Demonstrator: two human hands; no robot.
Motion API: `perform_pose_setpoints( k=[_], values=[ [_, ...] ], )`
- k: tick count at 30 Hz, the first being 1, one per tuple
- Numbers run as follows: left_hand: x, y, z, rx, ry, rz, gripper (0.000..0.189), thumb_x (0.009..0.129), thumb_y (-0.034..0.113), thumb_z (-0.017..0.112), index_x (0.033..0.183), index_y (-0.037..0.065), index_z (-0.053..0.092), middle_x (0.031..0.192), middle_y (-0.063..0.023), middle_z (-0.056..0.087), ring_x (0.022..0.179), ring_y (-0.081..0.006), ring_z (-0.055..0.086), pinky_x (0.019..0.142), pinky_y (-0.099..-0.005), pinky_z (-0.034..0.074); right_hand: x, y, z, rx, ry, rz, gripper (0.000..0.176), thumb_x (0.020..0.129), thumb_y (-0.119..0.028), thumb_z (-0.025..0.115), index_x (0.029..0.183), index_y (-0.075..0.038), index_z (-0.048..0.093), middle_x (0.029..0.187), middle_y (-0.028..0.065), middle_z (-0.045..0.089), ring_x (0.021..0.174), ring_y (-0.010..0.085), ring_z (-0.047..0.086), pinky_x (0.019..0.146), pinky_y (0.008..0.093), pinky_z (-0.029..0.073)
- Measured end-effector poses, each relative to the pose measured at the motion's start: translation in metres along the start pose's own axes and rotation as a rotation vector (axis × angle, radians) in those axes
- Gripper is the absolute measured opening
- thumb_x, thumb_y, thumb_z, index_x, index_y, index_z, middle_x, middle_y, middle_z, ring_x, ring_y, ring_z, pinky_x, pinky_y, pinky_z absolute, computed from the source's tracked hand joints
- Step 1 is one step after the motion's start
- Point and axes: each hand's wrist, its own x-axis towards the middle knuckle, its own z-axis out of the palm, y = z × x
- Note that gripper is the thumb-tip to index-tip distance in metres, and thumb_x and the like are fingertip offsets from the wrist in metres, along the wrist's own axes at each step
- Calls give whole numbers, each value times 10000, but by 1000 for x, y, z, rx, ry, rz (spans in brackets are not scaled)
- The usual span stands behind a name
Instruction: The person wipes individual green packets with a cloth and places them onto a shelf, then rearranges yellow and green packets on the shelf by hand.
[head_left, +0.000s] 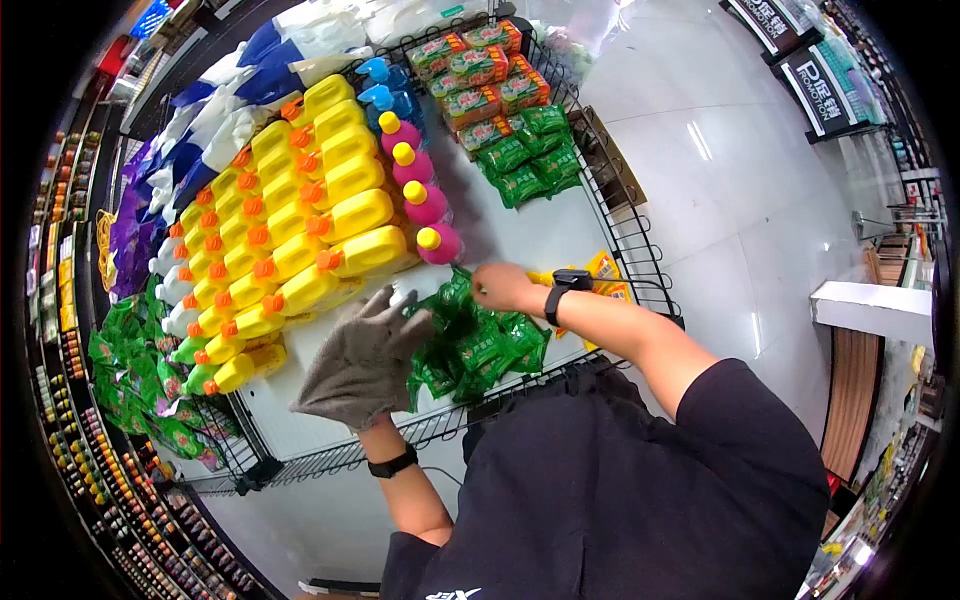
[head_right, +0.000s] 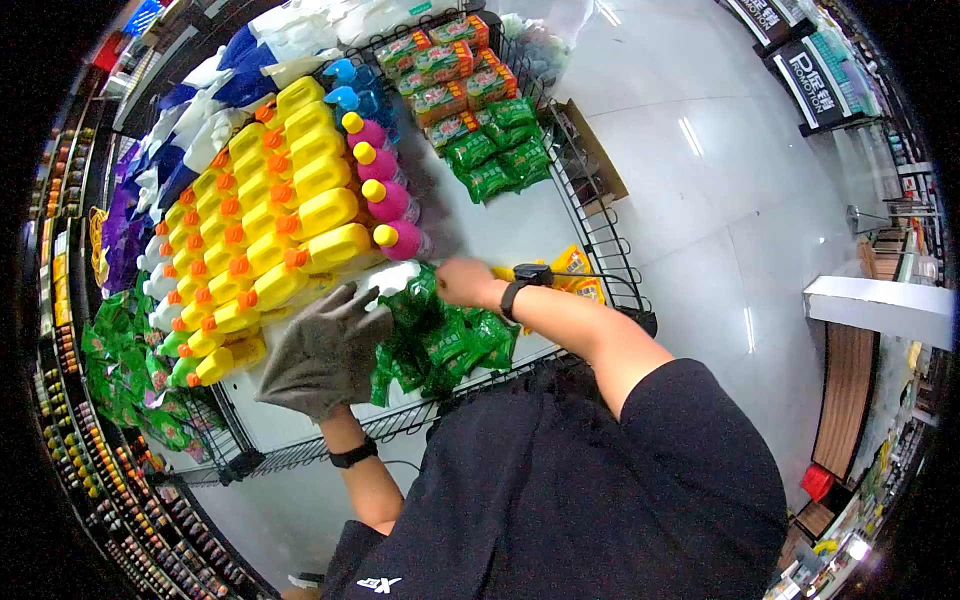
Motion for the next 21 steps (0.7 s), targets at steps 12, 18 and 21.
perform_pose_setpoints(
  k=[12, 18, 21],
  values=[
    [-18, -48, 12, -130, 57, -162, 513, 985, 522, 447, 1255, 89, 497, 1256, -104, 538, 1131, -281, 535, 995, -462, 442, 63, 137, -96, -503, 299, 319, 381, 861, -100, 559, 1232, -164, 621, 1167, 64, 586, 1184, 272, 527, 879, 447, 494],
    [-17, -63, 17, -197, 28, -178, 554, 982, 527, 458, 1314, 86, 506, 1326, -109, 538, 1199, -281, 526, 1041, -465, 425, 4, 89, -71, 125, 593, 321, 383, 880, -112, 565, 1253, -116, 651, 1075, 148, 607, 945, 331, 628, 806, 429, 517],
    [-22, -84, 17, -244, 32, -205, 576, 981, 530, 464, 1343, 84, 511, 1361, -111, 537, 1233, -282, 522, 1064, -467, 417, -65, 25, -68, 482, 431, 250, 432, 852, -37, 571, 1277, -84, 637, 1077, 197, 608, 1000, 362, 607, 864, 410, 505]
  ],
)
